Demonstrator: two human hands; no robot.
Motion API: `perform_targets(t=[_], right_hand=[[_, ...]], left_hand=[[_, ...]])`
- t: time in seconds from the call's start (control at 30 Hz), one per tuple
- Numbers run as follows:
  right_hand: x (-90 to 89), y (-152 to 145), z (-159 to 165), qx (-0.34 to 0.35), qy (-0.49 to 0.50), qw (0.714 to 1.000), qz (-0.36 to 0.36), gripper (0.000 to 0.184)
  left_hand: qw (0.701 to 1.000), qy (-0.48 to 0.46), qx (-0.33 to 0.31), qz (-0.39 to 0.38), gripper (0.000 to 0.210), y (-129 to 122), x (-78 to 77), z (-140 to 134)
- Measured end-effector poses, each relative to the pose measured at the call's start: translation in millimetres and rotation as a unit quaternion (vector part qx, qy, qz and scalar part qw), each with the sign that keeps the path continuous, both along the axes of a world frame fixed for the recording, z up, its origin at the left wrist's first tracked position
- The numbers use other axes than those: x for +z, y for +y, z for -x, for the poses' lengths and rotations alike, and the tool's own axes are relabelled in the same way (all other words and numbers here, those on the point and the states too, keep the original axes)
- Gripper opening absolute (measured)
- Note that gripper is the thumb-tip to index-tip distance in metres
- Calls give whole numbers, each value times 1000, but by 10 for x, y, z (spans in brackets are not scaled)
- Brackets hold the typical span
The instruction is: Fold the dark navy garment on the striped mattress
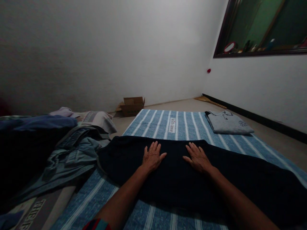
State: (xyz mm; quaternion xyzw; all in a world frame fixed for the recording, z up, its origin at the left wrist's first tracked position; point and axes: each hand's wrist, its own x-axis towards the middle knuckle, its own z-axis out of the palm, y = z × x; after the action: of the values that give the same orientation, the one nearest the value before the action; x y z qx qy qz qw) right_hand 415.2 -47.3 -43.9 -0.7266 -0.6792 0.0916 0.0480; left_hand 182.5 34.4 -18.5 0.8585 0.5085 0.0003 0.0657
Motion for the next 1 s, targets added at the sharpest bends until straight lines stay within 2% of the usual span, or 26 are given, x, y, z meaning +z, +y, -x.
perform_targets(t=[0.2, 0.4, 0.57, 0.77, 1.0], right_hand=[[43, -4, 9, 1, 6, 1000, 10, 76], [56, -5, 6, -1, 13, 1000, 17, 76], [44, -7, -3, -2, 13, 1000, 8, 76], [56, -5, -1, 2, 17, 1000, 6, 76], [44, -5, -3, 3, 18, 1000, -6, 75]], left_hand=[[1000, -4, -3, -1, 66, 47, -29, 55], [1000, -14, -4, 23, 65, 60, 44, 111], [1000, 1, 5, -9, 65, 75, 42, 292], [999, 25, 36, -11, 68, 120, -10, 524], [999, 29, 42, -9, 65, 86, 56, 522]])
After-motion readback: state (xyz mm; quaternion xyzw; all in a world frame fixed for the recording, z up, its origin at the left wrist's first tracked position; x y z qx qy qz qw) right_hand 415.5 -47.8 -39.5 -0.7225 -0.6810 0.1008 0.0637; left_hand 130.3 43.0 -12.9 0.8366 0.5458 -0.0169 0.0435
